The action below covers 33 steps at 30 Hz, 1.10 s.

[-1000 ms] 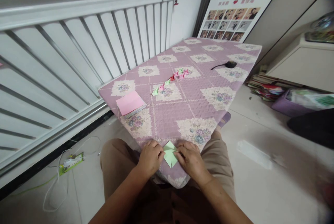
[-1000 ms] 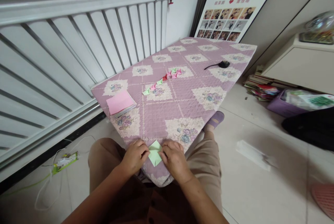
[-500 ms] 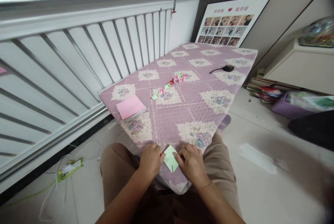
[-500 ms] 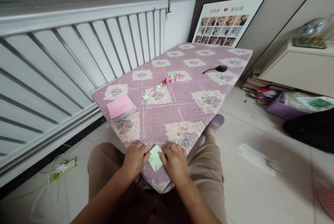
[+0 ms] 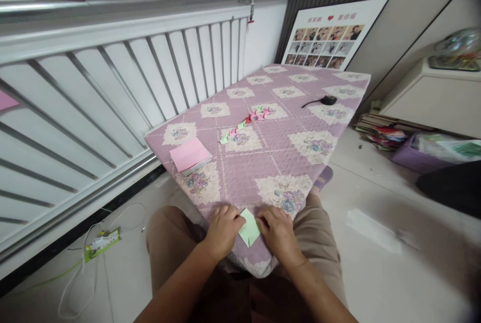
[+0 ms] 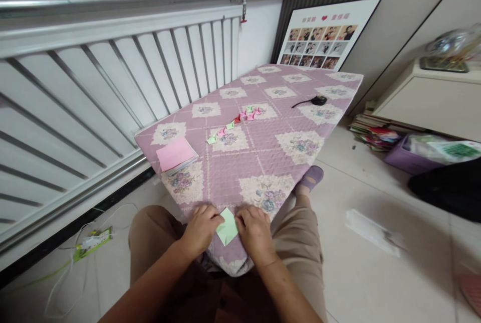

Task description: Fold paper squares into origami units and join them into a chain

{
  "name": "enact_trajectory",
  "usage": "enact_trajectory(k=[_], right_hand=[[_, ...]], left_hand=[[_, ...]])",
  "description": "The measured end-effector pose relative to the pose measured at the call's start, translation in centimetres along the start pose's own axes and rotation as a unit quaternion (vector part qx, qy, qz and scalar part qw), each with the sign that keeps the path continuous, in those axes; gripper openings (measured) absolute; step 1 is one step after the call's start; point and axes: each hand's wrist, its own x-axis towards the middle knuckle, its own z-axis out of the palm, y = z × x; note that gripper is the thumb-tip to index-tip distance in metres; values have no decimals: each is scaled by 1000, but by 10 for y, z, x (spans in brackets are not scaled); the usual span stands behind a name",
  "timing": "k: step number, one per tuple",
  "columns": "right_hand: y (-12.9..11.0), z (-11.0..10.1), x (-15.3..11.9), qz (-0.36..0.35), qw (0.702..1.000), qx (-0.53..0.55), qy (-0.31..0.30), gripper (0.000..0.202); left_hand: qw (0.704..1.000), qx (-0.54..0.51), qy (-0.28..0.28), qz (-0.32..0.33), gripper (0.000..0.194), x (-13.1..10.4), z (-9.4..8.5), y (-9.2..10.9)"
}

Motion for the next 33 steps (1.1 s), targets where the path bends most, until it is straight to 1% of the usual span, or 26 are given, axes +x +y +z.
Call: enact_trajectory(k=[3, 6, 9, 12, 15, 19, 22, 25, 28, 30, 33], right_hand=[[-7, -2, -3, -43, 999, 9, 3, 15], [-15, 3, -9, -111, 993, 27, -3, 18], [-12, 12, -14, -131, 990, 51, 3, 20], [2, 12, -16, -152, 984, 95, -6, 26], [13, 4, -14, -175, 973, 145, -39, 35], [16, -7, -10, -176, 966, 167, -85, 44], [17, -7, -9, -169, 964, 174, -105, 45], [19, -3, -10, -162, 966, 178, -92, 42], [20, 2, -13, -169, 966, 183, -74, 33], [19, 4, -14, -173, 965, 184, -69, 28], [18, 3, -15, -172, 966, 182, -63, 26]], left_hand=[[997, 20, -4, 69, 18, 0, 0, -1], [996, 14, 5, 93, 19, 0, 3, -6], [995, -28, 16, 99, 20, -5, 10, -14], [991, -93, 25, 88, 29, -14, 13, -20], [987, -137, 28, 77, 35, -21, 9, -19], [986, -156, 30, 57, 29, -19, 5, -15], [985, -160, 40, 46, 20, -15, 7, -14], [983, -174, 58, 32, 15, -12, 10, -14], [981, -182, 68, 7, 13, -8, 10, -12], [982, -174, 72, -13, 11, -4, 9, -10], [984, -153, 80, -49, 7, 1, 10, -6]])
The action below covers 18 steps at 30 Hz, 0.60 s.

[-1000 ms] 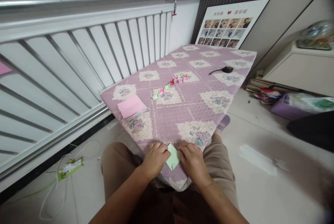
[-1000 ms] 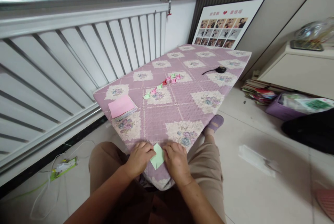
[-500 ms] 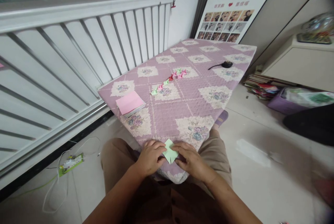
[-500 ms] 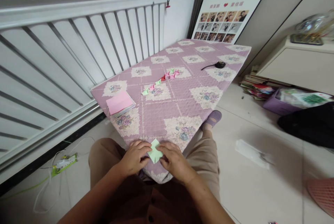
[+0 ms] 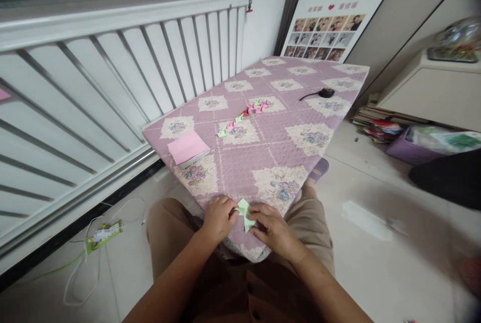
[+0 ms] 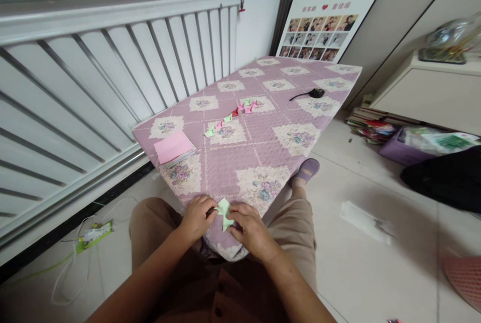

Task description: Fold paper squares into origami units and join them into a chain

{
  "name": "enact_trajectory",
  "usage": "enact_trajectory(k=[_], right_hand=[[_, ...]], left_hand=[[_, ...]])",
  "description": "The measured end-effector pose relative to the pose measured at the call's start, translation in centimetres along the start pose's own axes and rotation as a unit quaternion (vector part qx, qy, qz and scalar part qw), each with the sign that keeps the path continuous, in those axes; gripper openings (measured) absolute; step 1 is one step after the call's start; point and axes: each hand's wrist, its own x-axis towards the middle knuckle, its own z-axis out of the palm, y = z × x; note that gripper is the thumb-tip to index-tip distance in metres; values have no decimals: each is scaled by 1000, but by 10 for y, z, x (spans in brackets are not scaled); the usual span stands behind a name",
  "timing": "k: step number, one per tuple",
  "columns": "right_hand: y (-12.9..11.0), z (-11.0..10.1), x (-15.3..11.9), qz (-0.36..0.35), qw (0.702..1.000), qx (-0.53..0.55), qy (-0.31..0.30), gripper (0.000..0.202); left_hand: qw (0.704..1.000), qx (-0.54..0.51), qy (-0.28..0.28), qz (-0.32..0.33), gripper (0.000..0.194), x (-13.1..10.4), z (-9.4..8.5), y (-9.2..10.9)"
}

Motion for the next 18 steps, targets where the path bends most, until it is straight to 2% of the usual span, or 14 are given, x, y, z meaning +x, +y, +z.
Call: enact_trajectory(k=[3, 6, 8, 18], right_hand=[[-3, -2, 0, -1, 1000, -3, 1, 25], [-5, -4, 0, -2, 1000, -7, -7, 28], [-5, -5, 0, -2, 1000, -9, -14, 33], [-4, -6, 2, 15, 999, -14, -32, 44]], left_hand=[[999, 15, 13, -35, 12, 3, 3, 2], [998, 40, 14, -40, 7, 5, 5, 4], [998, 56, 6, -25, 5, 5, 5, 4], [987, 96, -82, 103, 31, 1, -13, 1]])
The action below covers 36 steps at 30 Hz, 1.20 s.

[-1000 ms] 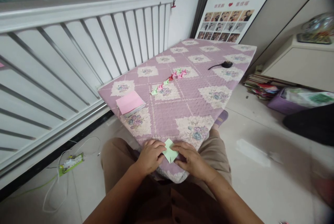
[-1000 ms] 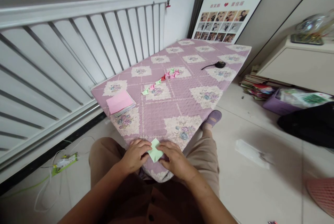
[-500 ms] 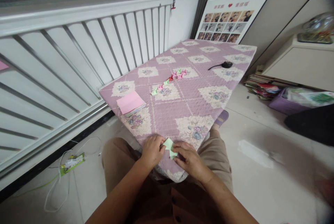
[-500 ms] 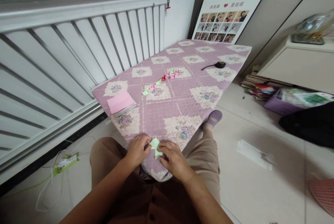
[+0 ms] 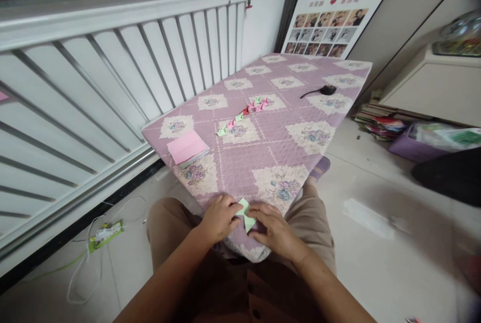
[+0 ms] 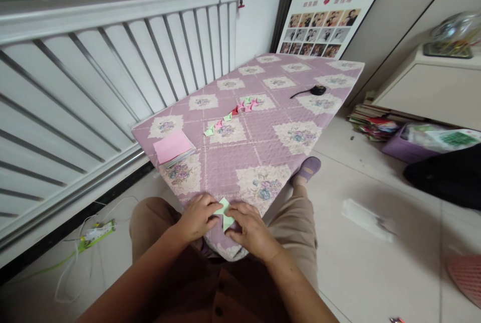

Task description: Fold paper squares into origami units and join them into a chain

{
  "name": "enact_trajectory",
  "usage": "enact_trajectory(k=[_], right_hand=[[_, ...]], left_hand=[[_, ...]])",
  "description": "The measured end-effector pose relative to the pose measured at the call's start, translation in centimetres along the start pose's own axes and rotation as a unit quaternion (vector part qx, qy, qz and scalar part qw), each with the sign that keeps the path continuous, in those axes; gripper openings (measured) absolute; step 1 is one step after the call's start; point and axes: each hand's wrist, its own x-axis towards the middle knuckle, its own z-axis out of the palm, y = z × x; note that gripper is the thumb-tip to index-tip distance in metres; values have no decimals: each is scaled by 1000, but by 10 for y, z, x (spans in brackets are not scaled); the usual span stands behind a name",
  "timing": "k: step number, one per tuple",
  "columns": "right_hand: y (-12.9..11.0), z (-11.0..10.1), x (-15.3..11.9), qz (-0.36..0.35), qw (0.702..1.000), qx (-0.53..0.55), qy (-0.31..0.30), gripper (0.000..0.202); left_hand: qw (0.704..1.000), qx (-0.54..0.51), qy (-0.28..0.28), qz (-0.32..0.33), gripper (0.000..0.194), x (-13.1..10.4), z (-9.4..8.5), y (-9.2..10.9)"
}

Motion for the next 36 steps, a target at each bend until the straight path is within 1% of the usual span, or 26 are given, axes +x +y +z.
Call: enact_trajectory(k=[3, 5, 8, 12, 14, 16, 19, 22, 24, 26, 29, 30, 34, 35, 36], right_hand=[[-2, -1, 3, 14, 1000, -9, -11, 49], [-4, 0, 4, 24, 999, -19, -12, 49], [-7, 1, 4, 25, 999, -32, -1, 39], [-8, 5, 3, 8, 999, -38, 37, 23], [-8, 8, 4, 15, 998, -43, 51, 15], [-8, 10, 7, 35, 996, -54, 58, 12], [-10, 10, 14, 66, 993, -70, 64, 16], [-12, 8, 23, 83, 993, -54, 68, 20], [-13, 4, 28, 86, 994, -26, 62, 21], [-12, 1, 30, 82, 995, -5, 52, 19], [-10, 0, 28, 68, 997, 12, 41, 10], [-9, 0, 26, 63, 997, 14, 41, 11], [-5, 3, 22, 44, 998, -3, 53, 35], [-5, 4, 21, 40, 998, -3, 58, 35], [-5, 4, 22, 41, 997, 4, 64, 31]], left_hand=[[998, 50, -27, 18, 26, 5, -2, 0], [996, 70, -37, 31, 24, 8, -2, 0], [997, 65, -33, 40, 23, 9, -1, -1], [998, 41, -22, 35, 26, 7, -1, -2], [999, 36, -18, 26, 29, 6, -2, -1], [999, 32, -13, 16, 31, 4, -2, 1], [1000, 27, 3, 0, 27, 3, 0, 5], [999, 29, 23, -15, 19, 5, 3, 6], [999, 33, 29, -10, 15, 7, 5, 5], [999, 35, 24, 6, 16, 10, 6, 3], [999, 33, 14, 20, 19, 13, 7, -2], [999, 28, 14, 23, 19, 14, 8, -3], [1000, -7, 24, 18, 19, 16, 10, -8], [999, -20, 24, 17, 19, 17, 9, -9], [999, -41, 21, 14, 20, 18, 8, -9]])
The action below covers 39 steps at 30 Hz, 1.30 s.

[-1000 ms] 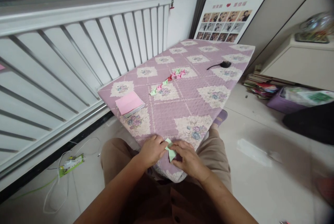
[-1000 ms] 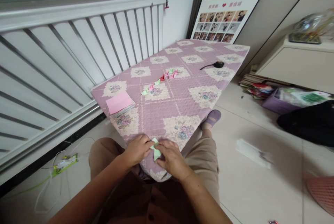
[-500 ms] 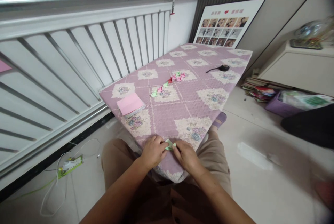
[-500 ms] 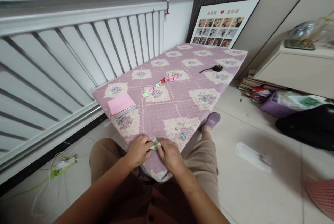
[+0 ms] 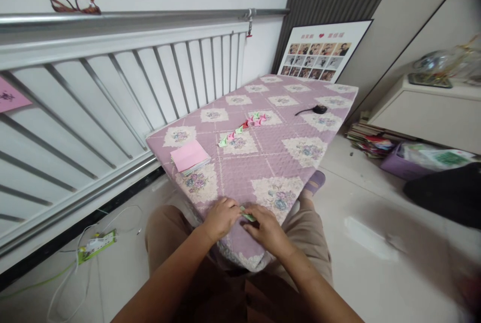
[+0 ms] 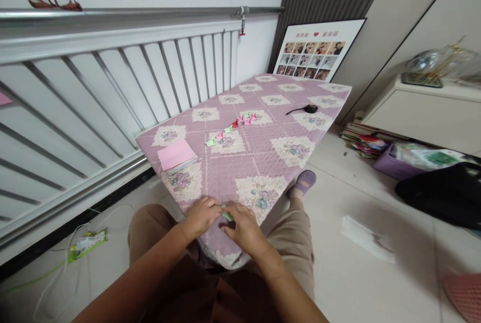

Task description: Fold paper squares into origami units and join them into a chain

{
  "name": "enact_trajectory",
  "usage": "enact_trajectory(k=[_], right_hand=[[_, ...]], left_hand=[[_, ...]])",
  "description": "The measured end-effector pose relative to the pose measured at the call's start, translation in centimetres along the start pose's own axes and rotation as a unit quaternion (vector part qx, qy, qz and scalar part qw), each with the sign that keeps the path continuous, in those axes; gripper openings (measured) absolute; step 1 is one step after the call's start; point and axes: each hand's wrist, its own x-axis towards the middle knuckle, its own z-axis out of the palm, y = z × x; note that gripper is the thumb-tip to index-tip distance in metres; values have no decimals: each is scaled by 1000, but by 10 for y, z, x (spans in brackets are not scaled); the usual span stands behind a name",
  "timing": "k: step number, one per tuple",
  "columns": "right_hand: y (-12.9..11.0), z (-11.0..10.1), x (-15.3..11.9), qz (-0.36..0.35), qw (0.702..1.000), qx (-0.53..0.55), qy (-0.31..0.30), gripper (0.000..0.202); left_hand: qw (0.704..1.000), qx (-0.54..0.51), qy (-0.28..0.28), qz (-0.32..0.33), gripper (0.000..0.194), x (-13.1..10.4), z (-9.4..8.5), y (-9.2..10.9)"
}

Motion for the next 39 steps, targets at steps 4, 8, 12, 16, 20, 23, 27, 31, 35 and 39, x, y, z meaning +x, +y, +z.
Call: enact_trajectory(k=[4, 8, 12, 16, 20, 23, 27, 31, 35, 39], right_hand=[[-5, -6, 5, 41, 996, 85, 7, 13], [-10, -12, 9, 120, 977, 167, -52, 16], [-10, -9, 8, 128, 977, 161, -64, 14], [-8, -4, 8, 66, 997, 28, -36, 18], [-5, -1, 12, 42, 998, -34, -20, 11], [-1, 2, 14, 39, 998, -56, -15, 12], [2, 5, 16, 38, 996, -76, -18, 7], [6, 7, 16, 8, 995, -98, -36, 12], [7, 7, 14, -39, 989, -137, -49, 10], [6, 6, 8, -86, 977, -184, -63, 10]], left_hand=[[994, -106, -16, -26, 23, 4, -9, 2], [983, -163, -43, -67, 22, 2, -16, 5], [975, -186, -74, -95, 19, 0, -16, 5], [973, -173, -89, -120, 18, 5, -14, 2], [977, -138, -90, -136, 14, 10, -15, 0], [981, -97, -72, -151, 17, 9, -16, 3], [986, -30, -26, -163, 28, 1, -15, 8], [995, 29, 24, -93, 12, -10, -8, 6], [997, -4, 43, -64, 7, -20, 3, -2], [996, -27, 56, -64, 11, -24, 7, -6]])
